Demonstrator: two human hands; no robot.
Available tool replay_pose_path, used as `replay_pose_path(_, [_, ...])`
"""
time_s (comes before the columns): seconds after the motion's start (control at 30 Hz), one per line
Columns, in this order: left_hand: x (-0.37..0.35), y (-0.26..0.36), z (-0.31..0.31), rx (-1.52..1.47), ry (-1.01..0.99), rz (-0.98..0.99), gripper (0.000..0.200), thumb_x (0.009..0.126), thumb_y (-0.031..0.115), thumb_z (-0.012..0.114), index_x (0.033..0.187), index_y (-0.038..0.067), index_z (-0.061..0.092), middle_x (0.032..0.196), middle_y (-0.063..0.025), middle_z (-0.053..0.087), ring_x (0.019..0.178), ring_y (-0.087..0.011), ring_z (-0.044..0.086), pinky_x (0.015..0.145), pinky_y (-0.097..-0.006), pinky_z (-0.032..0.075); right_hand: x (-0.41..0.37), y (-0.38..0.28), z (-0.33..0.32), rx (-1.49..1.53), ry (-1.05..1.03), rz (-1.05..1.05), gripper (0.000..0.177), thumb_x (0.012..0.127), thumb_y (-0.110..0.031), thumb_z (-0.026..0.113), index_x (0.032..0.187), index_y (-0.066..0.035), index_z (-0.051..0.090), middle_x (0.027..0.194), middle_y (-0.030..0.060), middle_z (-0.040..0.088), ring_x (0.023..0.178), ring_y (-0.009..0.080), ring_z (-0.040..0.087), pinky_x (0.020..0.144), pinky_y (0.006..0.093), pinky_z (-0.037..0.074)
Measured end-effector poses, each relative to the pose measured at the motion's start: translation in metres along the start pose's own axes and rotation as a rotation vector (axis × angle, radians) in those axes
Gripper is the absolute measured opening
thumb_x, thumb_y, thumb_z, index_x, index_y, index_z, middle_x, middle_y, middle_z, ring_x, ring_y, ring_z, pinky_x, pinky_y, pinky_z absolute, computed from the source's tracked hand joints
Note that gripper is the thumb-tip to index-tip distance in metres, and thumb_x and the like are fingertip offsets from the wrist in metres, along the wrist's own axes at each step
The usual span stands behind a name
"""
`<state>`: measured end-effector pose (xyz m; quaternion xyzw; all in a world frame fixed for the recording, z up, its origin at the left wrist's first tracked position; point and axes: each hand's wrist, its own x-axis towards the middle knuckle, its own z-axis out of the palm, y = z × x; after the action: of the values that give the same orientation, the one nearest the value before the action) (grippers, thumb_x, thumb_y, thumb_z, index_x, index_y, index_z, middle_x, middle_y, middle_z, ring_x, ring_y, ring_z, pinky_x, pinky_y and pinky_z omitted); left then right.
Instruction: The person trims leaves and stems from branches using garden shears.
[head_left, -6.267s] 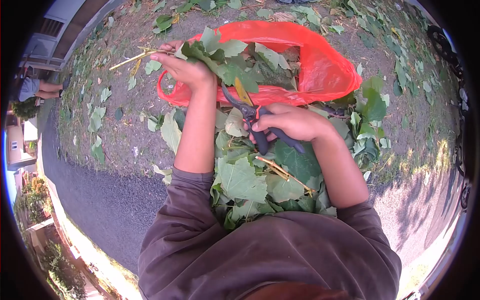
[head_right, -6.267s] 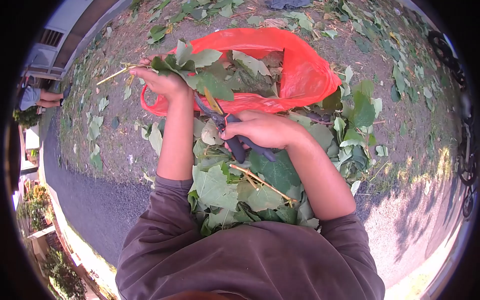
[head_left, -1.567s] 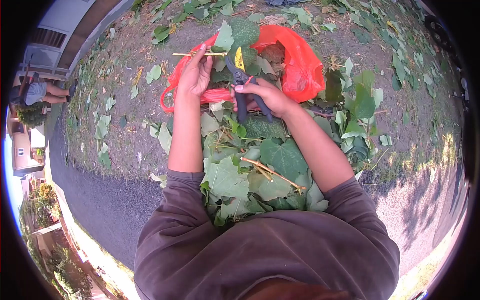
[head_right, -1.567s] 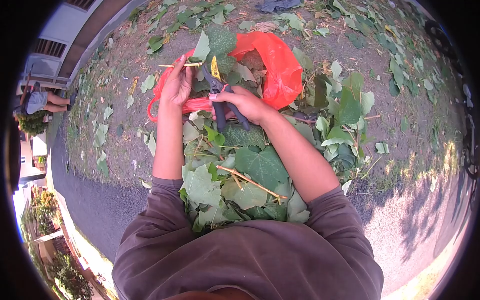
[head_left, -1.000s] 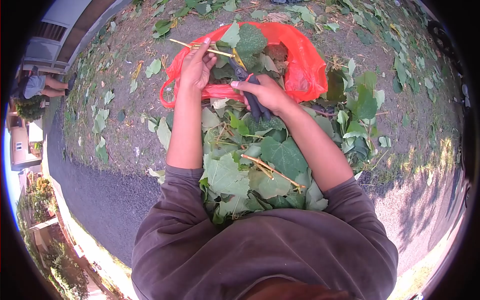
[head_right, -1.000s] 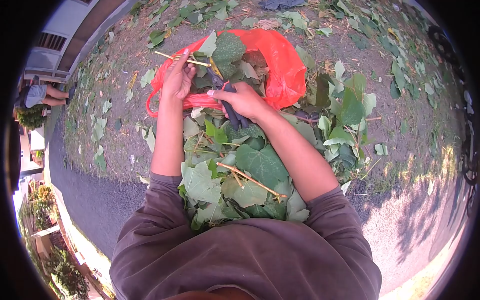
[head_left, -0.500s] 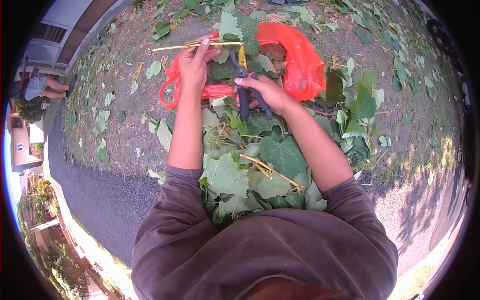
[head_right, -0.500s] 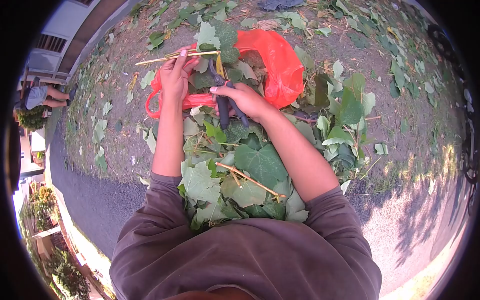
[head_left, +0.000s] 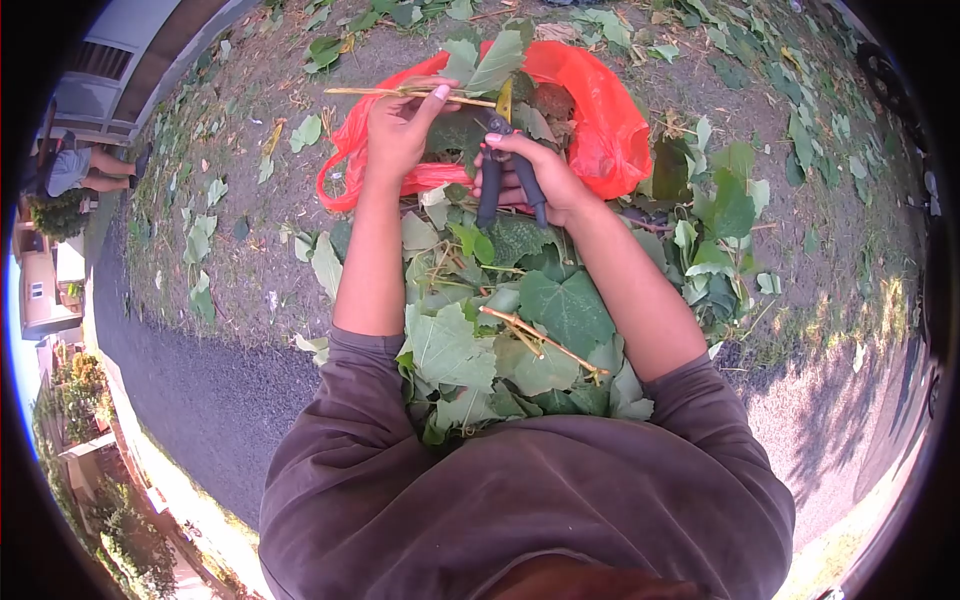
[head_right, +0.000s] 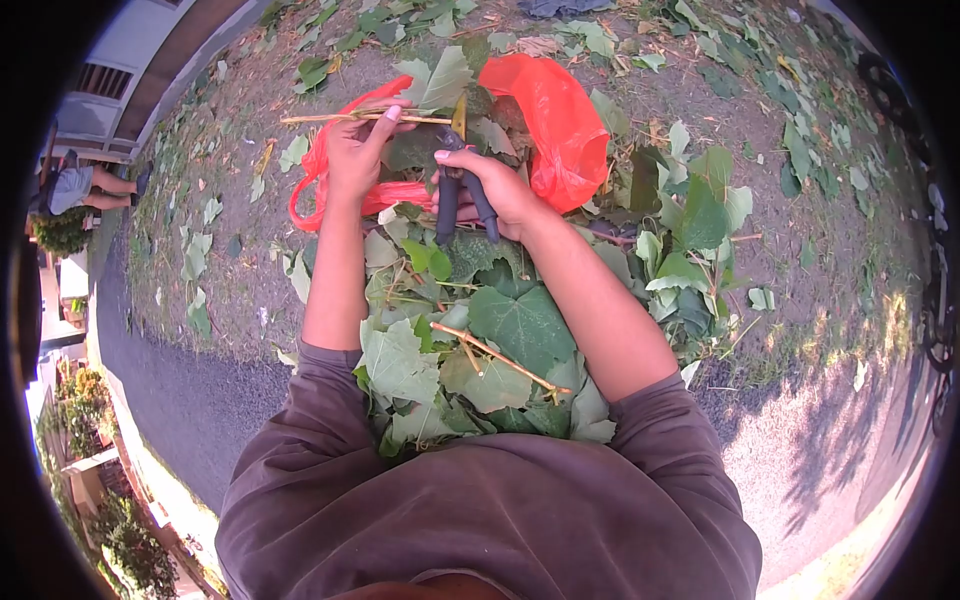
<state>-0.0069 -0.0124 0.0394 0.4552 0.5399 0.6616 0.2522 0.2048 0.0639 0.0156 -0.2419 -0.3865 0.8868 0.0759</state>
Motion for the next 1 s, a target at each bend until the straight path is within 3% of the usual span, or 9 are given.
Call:
replay_pose_path(0.17, [0.0, 0.004, 0.002, -0.018, -0.081, 0.015, 0.019, 0.103, 0.008, 0.068, 0.115, -0.005, 0.074, 0.117, -0.0153, 0.074, 0.104, -0.0218, 0.073, 0.091, -0.0375, 0.064, 0.0, 0.006, 0.001, 0.2, -0.047, 0.031, 0.038, 0.095, -0.036, 0.071, 0.11, -0.002, 0.065, 0.101, 0.0166, 0.073, 0.099, 0.0288, 0.074, 0.098, 0.0433, 0.059])
replay_pose_path(0.27, [0.0, 0.004, 0.001, 0.027, -0.115, -0.008, 0.02, 0.103, 0.009, 0.068, 0.115, -0.005, 0.074, 0.117, -0.0157, 0.074, 0.104, -0.0222, 0.073, 0.091, -0.0381, 0.065, 0.005, 0.016, 0.003, 0.299, -0.119, 0.043, 0.026, 0.096, -0.029, 0.069, 0.106, -0.006, 0.063, 0.091, 0.0108, 0.069, 0.091, 0.0251, 0.072, 0.093, 0.0423, 0.058])
replay_pose_path(0.33, [0.001, 0.002, 0.001, -0.008, -0.103, 0.001, 0.02, 0.103, 0.009, 0.067, 0.115, -0.005, 0.074, 0.117, -0.0157, 0.074, 0.104, -0.0223, 0.073, 0.09, -0.0381, 0.065, 0.009, 0.019, 0.002, 0.403, -0.26, 0.033, 0.019, 0.099, -0.027, 0.067, 0.1, -0.009, 0.06, 0.082, 0.0039, 0.062, 0.076, 0.0194, 0.064, 0.083, 0.0389, 0.056])
replay_pose_path(0.47, [0.001, -0.003, -0.001, -0.121, -0.014, -0.03, 0.02, 0.104, 0.01, 0.067, 0.116, -0.004, 0.074, 0.117, -0.0157, 0.074, 0.104, -0.022, 0.073, 0.09, -0.0377, 0.065, 0.011, 0.019, -0.008, 0.385, -0.285, 0.104, 0.016, 0.099, -0.025, 0.067, 0.096, -0.012, 0.058, 0.077, -0.0002, 0.055, 0.07, 0.0159, 0.056, 0.08, 0.0376, 0.052])
replay_pose_path(0.6, [0.004, -0.012, -0.009, -0.168, 0.011, -0.045, 0.02, 0.105, 0.01, 0.064, 0.117, -0.004, 0.074, 0.12, -0.0169, 0.074, 0.105, -0.0242, 0.074, 0.092, -0.0411, 0.065, 0.012, 0.021, -0.002, 0.372, -0.266, 0.058, 0.018, 0.099, -0.027, 0.066, 0.1, -0.011, 0.058, 0.08, 0.0024, 0.058, 0.074, 0.0184, 0.06, 0.086, 0.0397, 0.053])
replay_pose_path(0.77, [0.012, -0.009, -0.027, -0.523, 0.223, -0.009, 0.021, 0.106, 0.011, 0.063, 0.118, -0.005, 0.07, 0.12, -0.0157, 0.073, 0.103, -0.0234, 0.075, 0.091, -0.0336, 0.066, 0.001, 0.015, 0.011, 0.286, -0.289, 0.009, 0.023, 0.098, -0.027, 0.06, 0.11, -0.008, 0.058, 0.09, 0.0062, 0.063, 0.085, 0.0239, 0.064, 0.094, 0.04, 0.051])
replay_pose_path(0.87, [0.013, -0.01, -0.033, -0.784, 0.23, -0.153, 0.023, 0.107, 0.012, 0.062, 0.121, -0.006, 0.067, 0.118, -0.015, 0.072, 0.104, -0.0205, 0.075, 0.09, -0.0281, 0.066, 0.002, 0.019, 0.006, 0.172, -0.346, 0.023, 0.027, 0.096, -0.025, 0.059, 0.116, -0.006, 0.058, 0.096, 0.009, 0.065, 0.092, 0.0251, 0.066, 0.096, 0.0394, 0.051])
replay_pose_path(0.93, [0.011, -0.007, -0.03, -0.829, 0.169, -0.188, 0.025, 0.107, 0.013, 0.062, 0.123, -0.005, 0.066, 0.115, -0.0141, 0.073, 0.102, -0.0187, 0.075, 0.088, -0.0268, 0.066, -0.003, 0.016, 0.007, -0.025, -0.41, 0.068, 0.028, 0.096, -0.024, 0.059, 0.116, -0.005, 0.058, 0.098, 0.0099, 0.066, 0.096, 0.0239, 0.066, 0.096, 0.0392, 0.051])
replay_pose_path(1.0, [0.009, -0.007, -0.028, -0.873, 0.105, -0.226, 0.026, 0.107, 0.014, 0.062, 0.125, -0.005, 0.066, 0.112, -0.0131, 0.073, 0.1, -0.0169, 0.075, 0.086, -0.0256, 0.065, -0.002, 0.019, 0.007, -0.029, -0.404, 0.058, 0.028, 0.095, -0.023, 0.059, 0.117, -0.005, 0.058, 0.099, 0.0099, 0.066, 0.097, 0.0227, 0.066, 0.095, 0.039, 0.052])
